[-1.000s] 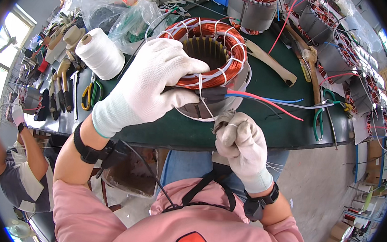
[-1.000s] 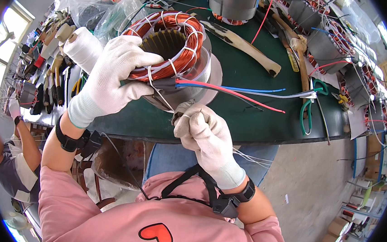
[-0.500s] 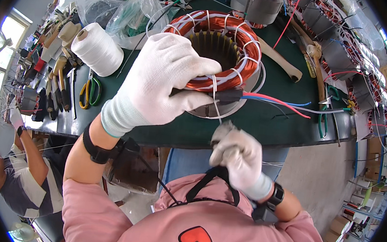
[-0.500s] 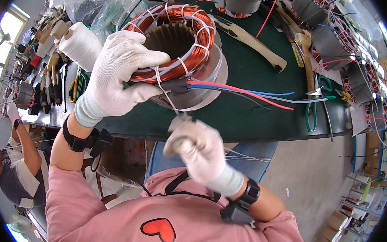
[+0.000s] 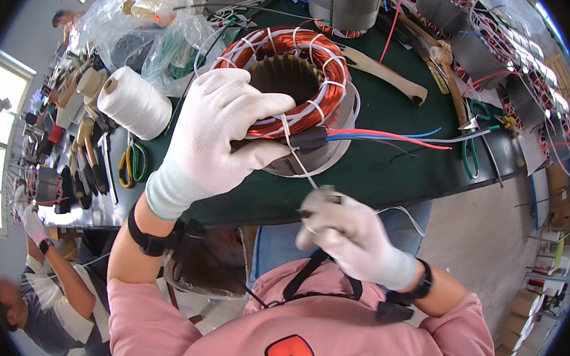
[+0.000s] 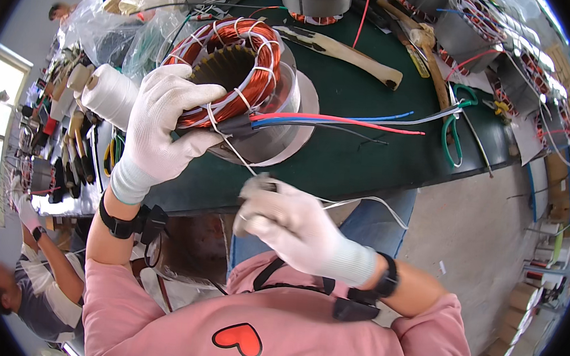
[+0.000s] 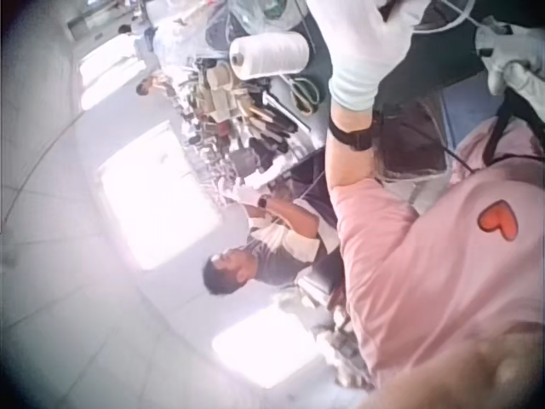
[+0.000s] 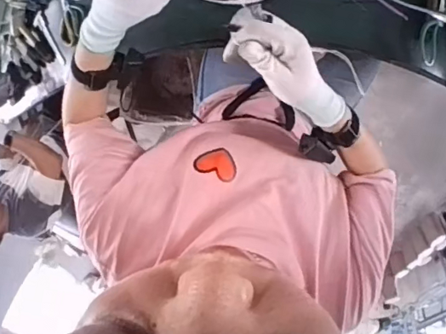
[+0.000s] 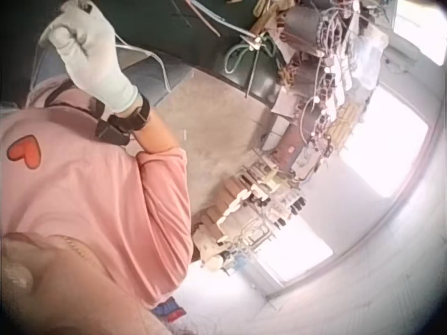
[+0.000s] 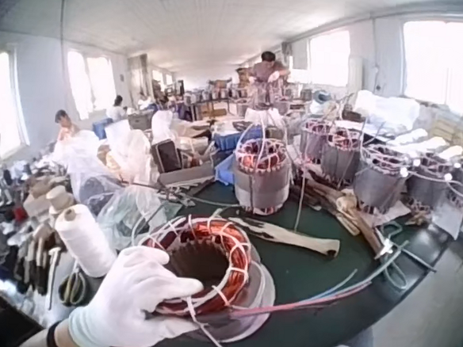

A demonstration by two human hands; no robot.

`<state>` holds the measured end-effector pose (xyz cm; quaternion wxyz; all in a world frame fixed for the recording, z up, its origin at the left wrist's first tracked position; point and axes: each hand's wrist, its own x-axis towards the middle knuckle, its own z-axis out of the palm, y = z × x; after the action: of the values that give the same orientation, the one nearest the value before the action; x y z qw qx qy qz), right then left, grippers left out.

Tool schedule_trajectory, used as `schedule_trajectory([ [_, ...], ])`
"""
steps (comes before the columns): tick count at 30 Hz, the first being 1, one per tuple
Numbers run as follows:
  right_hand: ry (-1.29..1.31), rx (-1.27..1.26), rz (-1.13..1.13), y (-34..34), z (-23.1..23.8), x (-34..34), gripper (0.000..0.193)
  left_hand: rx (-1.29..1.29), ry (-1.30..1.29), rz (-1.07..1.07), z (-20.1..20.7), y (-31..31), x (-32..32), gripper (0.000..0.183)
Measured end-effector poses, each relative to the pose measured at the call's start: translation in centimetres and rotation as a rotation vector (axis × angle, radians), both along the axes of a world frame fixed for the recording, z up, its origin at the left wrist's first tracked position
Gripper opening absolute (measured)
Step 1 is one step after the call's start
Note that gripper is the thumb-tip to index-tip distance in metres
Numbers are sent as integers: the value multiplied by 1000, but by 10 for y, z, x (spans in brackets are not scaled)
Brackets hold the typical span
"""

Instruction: Wiring and tying motor stators on an assembly line.

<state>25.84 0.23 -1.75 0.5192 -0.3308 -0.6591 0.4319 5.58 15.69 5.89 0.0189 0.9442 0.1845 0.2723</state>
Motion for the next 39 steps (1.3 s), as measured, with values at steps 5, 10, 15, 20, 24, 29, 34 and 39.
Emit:
schedule_trajectory([
  [5, -10, -357, -571, -94, 2, 96, 41, 41, 40, 12, 5, -8, -4, 48],
  [10, 111, -742, -867, -145, -19, 141, 42, 55, -50, -20, -1, -2, -1, 44],
  [15, 18, -822, -321, -89, 10, 74, 31, 40, -59, 33, -1, -6, 0, 43],
  [20, -9, -615, 128, -23, 36, 12, 29, -95, 13, 90, 10, -10, 0, 43],
  [24, 330, -906, 220, 7, 58, -4, 39, -559, 95, 127, 45, -14, 1, 47],
  [29, 716, -855, 188, 12, 45, -5, 42, -337, 296, -23, 72, 0, 19, 30],
  [34, 718, -858, 285, 15, 41, 5, 42, -115, 467, -7, 84, 17, 35, 26],
  [39, 880, -914, 296, 28, 35, 5, 45, 443, 699, -359, 80, 32, 39, 36],
])
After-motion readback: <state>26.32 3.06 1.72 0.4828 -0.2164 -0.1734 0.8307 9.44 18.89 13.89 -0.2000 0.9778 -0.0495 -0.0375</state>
